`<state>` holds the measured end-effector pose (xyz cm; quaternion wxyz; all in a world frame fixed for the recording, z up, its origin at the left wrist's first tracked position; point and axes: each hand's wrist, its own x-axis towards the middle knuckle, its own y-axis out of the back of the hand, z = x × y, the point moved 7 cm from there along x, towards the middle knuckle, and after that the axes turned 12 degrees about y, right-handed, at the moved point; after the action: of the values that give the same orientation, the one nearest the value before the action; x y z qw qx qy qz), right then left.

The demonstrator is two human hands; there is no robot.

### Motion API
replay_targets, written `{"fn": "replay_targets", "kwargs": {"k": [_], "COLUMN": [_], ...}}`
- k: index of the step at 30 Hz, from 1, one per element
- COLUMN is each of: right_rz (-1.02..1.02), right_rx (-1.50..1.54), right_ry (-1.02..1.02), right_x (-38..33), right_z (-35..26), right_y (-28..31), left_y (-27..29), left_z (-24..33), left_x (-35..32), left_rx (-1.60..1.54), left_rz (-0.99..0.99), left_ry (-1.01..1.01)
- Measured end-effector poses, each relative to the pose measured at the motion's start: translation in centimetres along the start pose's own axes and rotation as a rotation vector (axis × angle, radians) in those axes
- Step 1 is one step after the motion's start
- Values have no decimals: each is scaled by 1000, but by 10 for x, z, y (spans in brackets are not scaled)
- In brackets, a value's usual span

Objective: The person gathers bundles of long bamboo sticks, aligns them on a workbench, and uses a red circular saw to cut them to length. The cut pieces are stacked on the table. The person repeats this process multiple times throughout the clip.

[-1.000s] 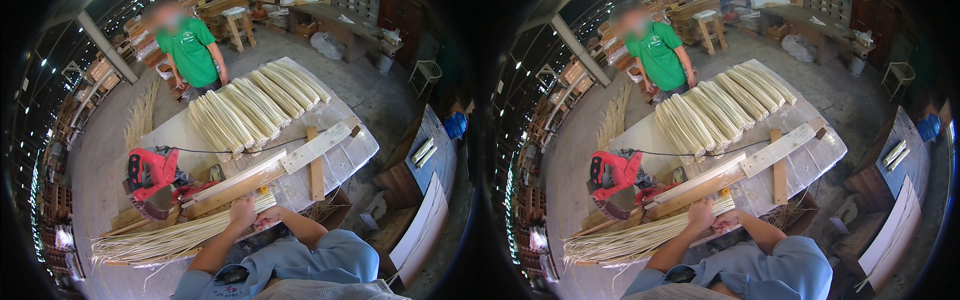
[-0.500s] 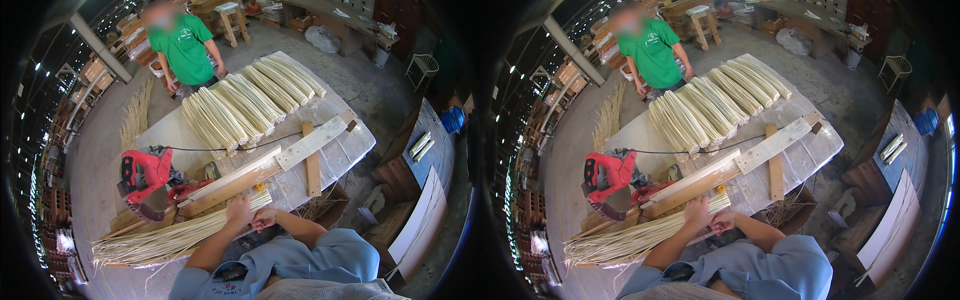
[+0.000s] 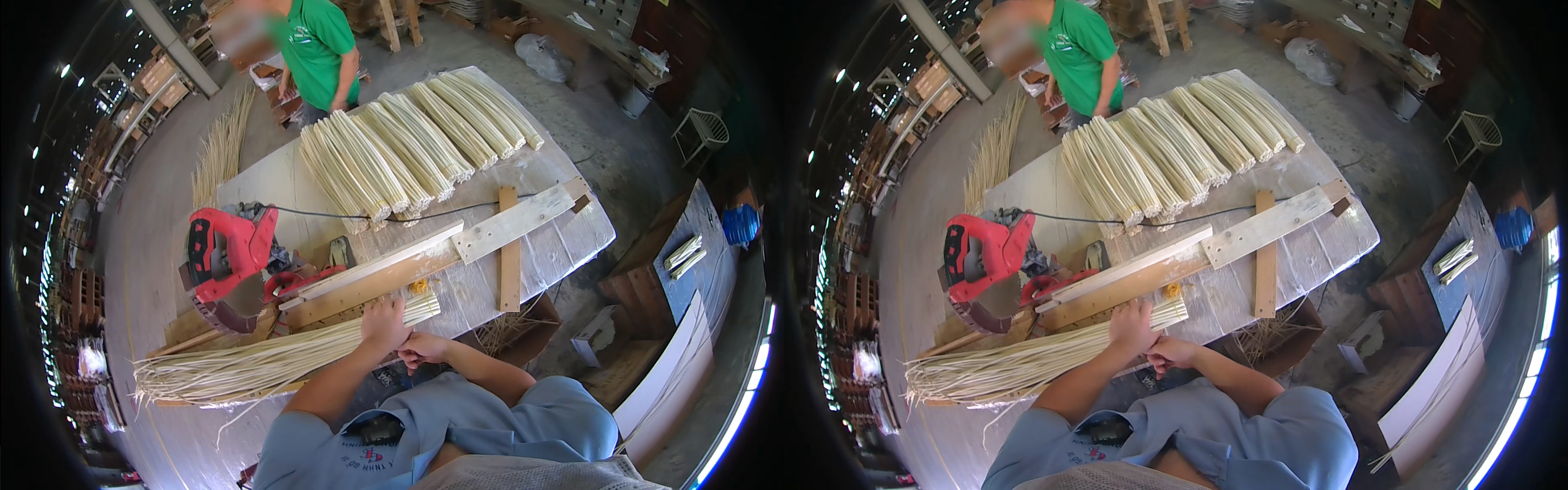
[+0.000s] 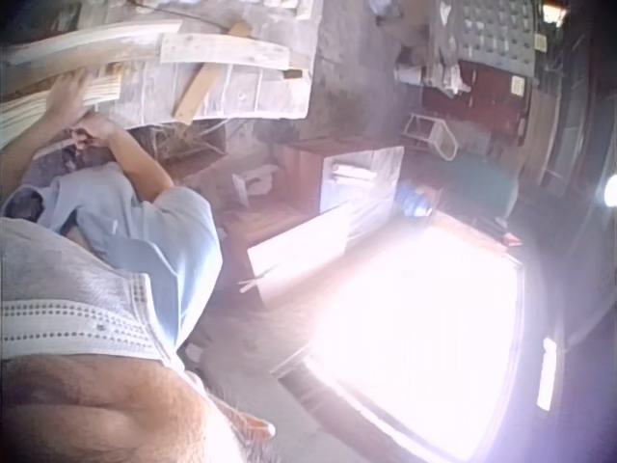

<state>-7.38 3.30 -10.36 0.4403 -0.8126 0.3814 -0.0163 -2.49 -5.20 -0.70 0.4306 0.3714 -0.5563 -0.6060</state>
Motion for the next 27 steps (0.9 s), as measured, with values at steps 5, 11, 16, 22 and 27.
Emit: {"fn": "replay_targets", "kwargs": {"k": [5, 11, 16, 22, 27], "right_rz": [179, 474, 439, 540, 659], "right_rx": [-310, -911, -1050, -1084, -984], "right_ry": [239, 982, 1225, 1260, 1176], "right_x": [-31, -66, -60, -70, -67], "right_z": [-2, -50, -84, -68, -71], "right_y": [-25, -35, -59, -57, -52], "left_y": [-7, -4, -15, -15, -19], "left_z": [-6, -1, -11, -5, -11], "left_x": [-3, 0, -1, 2, -1], "left_rx": [4, -1, 15, -9, 52], "left_rz": [-60, -1, 73, -57, -80], "left_ry": [55, 10, -4, 38, 40]}}
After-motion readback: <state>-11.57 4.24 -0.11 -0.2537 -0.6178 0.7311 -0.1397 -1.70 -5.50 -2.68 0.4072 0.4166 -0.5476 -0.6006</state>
